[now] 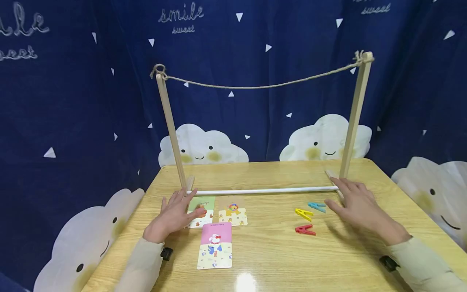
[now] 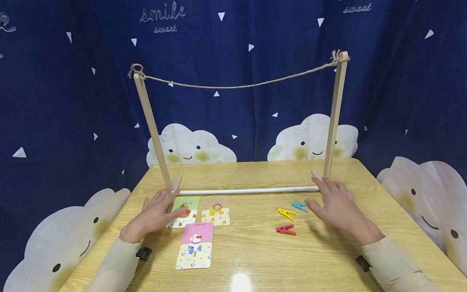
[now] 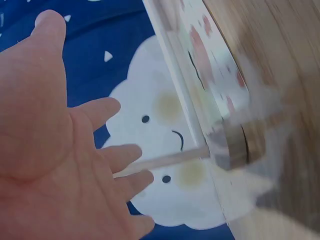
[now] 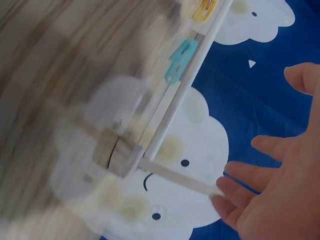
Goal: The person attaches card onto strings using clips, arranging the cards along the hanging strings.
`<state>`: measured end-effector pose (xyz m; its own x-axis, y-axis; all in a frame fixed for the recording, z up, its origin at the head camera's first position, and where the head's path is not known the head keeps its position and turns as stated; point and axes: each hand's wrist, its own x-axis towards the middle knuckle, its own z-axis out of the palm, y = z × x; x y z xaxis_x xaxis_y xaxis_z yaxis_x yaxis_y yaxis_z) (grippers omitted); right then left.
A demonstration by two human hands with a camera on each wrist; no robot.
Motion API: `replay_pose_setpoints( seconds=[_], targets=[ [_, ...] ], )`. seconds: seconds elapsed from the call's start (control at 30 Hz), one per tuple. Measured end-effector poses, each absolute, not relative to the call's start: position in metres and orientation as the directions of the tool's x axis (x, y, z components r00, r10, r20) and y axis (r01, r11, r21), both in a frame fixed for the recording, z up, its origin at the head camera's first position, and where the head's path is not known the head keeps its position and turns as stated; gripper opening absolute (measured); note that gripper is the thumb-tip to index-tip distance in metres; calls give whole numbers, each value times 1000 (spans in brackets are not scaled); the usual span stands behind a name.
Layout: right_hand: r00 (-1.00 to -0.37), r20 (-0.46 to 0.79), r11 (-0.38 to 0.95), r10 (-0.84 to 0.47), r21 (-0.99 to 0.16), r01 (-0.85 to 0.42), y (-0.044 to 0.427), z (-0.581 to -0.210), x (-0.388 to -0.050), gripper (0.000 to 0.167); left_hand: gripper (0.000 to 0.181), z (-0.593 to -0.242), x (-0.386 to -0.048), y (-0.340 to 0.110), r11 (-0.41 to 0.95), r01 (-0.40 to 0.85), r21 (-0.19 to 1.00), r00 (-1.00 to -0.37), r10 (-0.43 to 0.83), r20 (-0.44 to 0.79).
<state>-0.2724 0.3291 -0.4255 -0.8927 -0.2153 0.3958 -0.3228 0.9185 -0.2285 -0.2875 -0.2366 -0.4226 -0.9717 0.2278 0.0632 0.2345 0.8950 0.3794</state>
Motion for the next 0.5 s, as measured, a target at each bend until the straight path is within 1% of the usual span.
replay_pose_setpoints(
  seconds=[0.2, 0.3, 0.4, 0.5],
  targets=[
    [-862, 426, 866, -276, -279, -415, 315, -429, -269, 70, 85, -427, -284, -225, 853, 320, 413, -946, 313, 87],
    [-855, 425, 841, -296, -309, -445, 309, -432, -266, 68, 83, -431, -283, -220, 838, 338, 429, -938, 339, 78],
    [-851, 415, 818, -321, -332, -470, 304, -437, -264, 68, 83, -435, -282, -215, 829, 357, 431, -930, 358, 80],
    [-839, 407, 799, -360, -330, -503, 299, -442, -264, 71, 82, -435, -280, -211, 804, 378, 459, -921, 377, 97]
  ],
)
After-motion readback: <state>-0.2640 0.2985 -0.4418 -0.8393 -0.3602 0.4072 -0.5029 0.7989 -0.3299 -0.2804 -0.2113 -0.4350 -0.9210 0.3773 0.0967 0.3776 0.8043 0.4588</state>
